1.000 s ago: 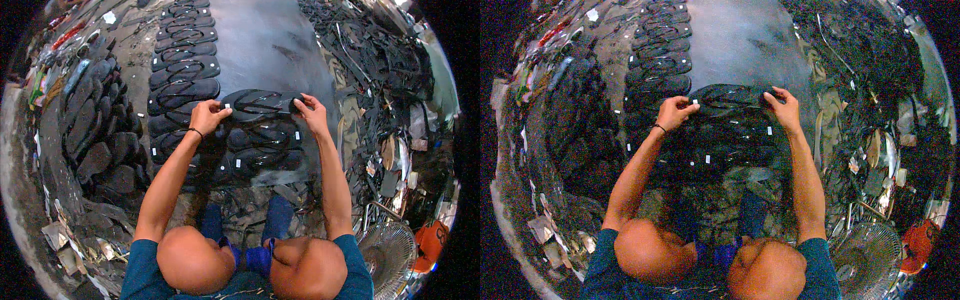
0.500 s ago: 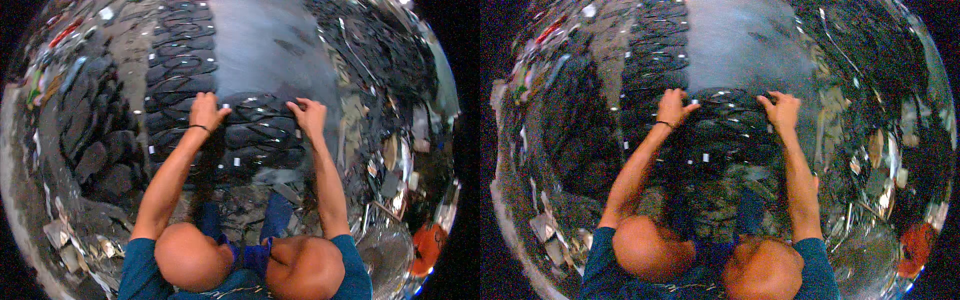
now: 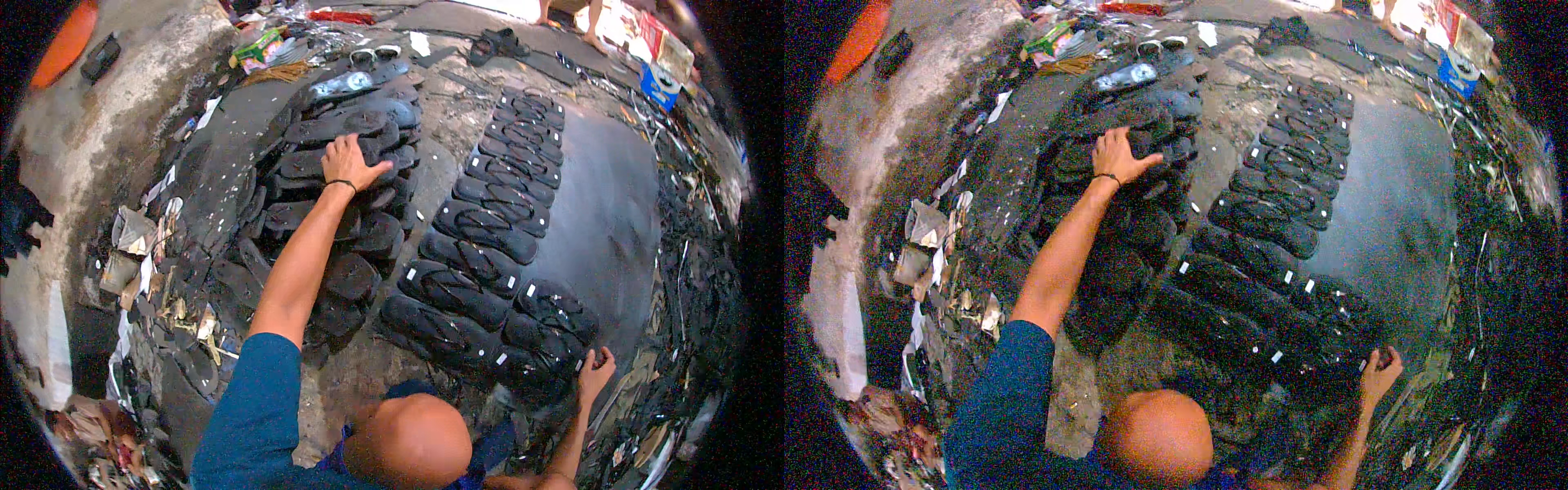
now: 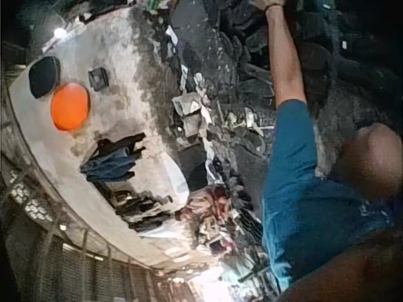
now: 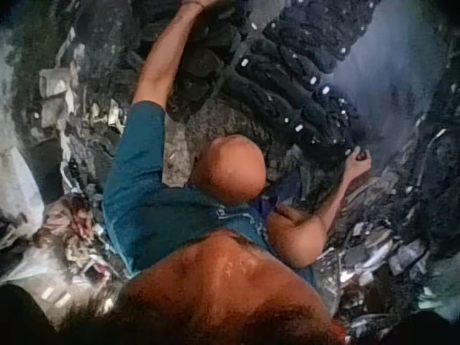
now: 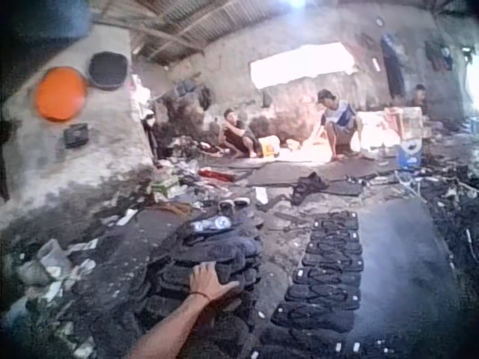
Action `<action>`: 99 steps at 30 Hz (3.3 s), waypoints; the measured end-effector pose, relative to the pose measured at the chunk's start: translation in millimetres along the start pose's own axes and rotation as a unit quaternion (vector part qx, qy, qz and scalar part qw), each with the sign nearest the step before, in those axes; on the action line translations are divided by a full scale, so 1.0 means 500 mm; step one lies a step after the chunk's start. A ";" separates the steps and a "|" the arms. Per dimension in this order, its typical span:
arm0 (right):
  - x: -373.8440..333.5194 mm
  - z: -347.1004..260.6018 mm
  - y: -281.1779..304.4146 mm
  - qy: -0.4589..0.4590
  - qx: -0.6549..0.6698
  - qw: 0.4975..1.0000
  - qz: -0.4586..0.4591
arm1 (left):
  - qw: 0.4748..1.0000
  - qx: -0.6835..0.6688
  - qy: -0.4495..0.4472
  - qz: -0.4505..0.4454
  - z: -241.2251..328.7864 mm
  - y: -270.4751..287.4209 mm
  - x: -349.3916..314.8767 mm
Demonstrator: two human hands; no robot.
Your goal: The person sits on the floor and arranges black flip-flops in neat rows on a dark mat. They pick up flip-flops from a pile, place them in rows, and adjust their positions to align them.
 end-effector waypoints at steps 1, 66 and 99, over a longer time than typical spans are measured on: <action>-0.004 -0.031 -0.013 0.034 0.008 0.999 0.000 | 0.997 0.026 0.050 -0.057 -0.026 -0.022 0.002; 0.229 0.011 -0.095 -0.182 0.171 0.964 -0.096 | 0.841 -0.308 -0.177 -0.409 0.785 -0.353 -0.297; 0.101 -0.107 0.008 0.150 -0.227 0.959 0.074 | 0.980 0.112 -0.160 -0.044 -0.007 0.059 -0.303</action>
Point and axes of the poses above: each hand's wrist, its own x-axis towards the middle knuckle, its own y-axis out of the back of the hand, z = x × y, the point moved 10 cm from there along x, towards the middle knuckle, and after that the axes turned 1 degree about z, right-handed, at the moved point
